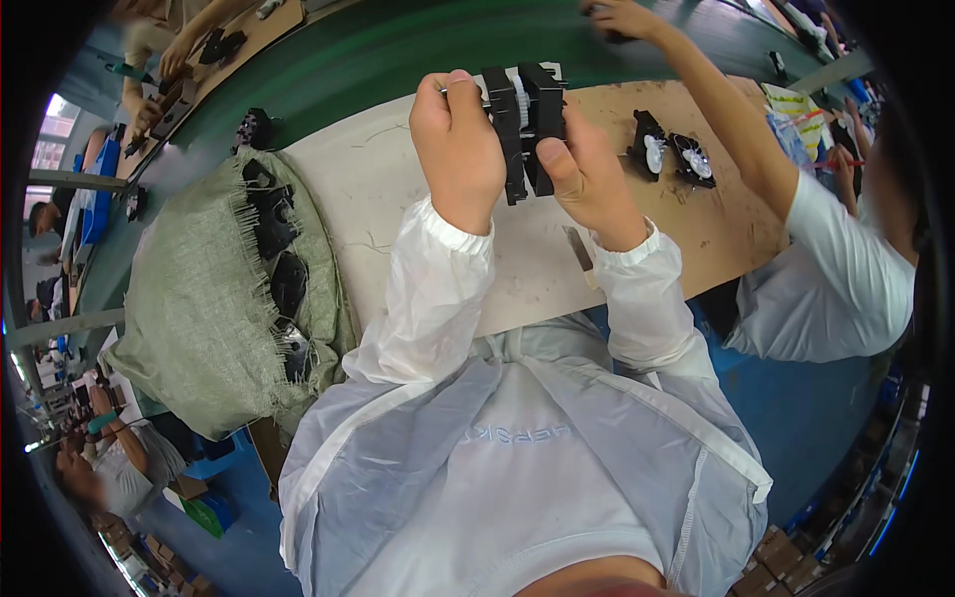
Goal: Assemble cooling fans into plastic housings at a factory workstation.
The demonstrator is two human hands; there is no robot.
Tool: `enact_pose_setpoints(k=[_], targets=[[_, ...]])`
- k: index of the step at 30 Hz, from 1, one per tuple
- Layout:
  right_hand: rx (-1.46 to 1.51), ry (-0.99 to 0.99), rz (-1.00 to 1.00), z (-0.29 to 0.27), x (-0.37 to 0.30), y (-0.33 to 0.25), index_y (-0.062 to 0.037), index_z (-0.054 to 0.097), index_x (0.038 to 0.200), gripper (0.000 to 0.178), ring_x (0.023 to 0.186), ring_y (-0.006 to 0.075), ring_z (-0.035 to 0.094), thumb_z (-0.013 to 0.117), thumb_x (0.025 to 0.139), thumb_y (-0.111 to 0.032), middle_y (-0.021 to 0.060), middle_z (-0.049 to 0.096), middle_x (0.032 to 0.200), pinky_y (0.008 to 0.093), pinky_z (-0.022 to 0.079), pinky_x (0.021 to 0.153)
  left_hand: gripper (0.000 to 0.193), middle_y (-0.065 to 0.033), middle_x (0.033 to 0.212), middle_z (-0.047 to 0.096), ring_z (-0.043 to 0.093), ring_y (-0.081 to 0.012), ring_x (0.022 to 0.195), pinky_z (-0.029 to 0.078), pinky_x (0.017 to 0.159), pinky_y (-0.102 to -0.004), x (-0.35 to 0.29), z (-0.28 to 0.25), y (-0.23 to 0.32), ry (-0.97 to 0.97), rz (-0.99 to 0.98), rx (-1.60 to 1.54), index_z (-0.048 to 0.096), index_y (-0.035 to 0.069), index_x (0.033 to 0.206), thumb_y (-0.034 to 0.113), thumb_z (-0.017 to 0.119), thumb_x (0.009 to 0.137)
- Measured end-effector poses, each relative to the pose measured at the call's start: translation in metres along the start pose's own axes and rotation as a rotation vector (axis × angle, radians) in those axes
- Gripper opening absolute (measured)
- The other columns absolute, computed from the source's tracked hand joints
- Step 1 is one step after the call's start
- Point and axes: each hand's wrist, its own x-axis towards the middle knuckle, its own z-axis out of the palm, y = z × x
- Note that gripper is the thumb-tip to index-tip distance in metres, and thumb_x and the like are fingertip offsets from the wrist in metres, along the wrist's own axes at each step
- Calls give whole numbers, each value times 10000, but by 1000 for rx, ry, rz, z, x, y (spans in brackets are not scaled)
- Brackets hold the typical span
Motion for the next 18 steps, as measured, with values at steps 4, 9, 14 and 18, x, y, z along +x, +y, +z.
enact_pose_setpoints(k=[4, 9, 14, 18], targets=[[43, -20, 21, -2, 4, 8, 34, 511, 1264, 655, 689, 186, 507, 518, 944, -538, 107, 608, 838, 308, 433, 649, 269, -80, 719, 573, 472, -150, 625, 438, 606, -288, 1, 2, 0, 20, 6, 32, 530, -16, 845, 209, 463, 976], [186, 8, 22, 4, 4, 15, 22, 518, 1265, 638, 712, 171, 531, 574, 920, -513, 121, 633, 887, 279, 443, 654, 266, -94, 719, 587, 491, -160, 612, 444, 602, -297, 2, -1, 2, -12, -12, 89, 538, -18, 855, 206, 460, 976], [216, 23, -27, 5, 3, 22, 10, 515, 1275, 628, 745, 164, 555, 631, 895, -476, 131, 645, 947, 249, 451, 661, 267, -108, 738, 602, 519, -169, 629, 455, 620, -299, -1, -4, 8, -52, -32, 168, 548, -20, 869, 208, 460, 976], [239, 14, -21, 10, 6, 23, 6, 515, 1277, 607, 759, 162, 568, 661, 887, -436, 132, 647, 974, 238, 456, 663, 270, -122, 780, 619, 549, -182, 677, 470, 656, -296, -4, -1, 8, -64, -70, 109, 560, -27, 895, 214, 468, 974]])
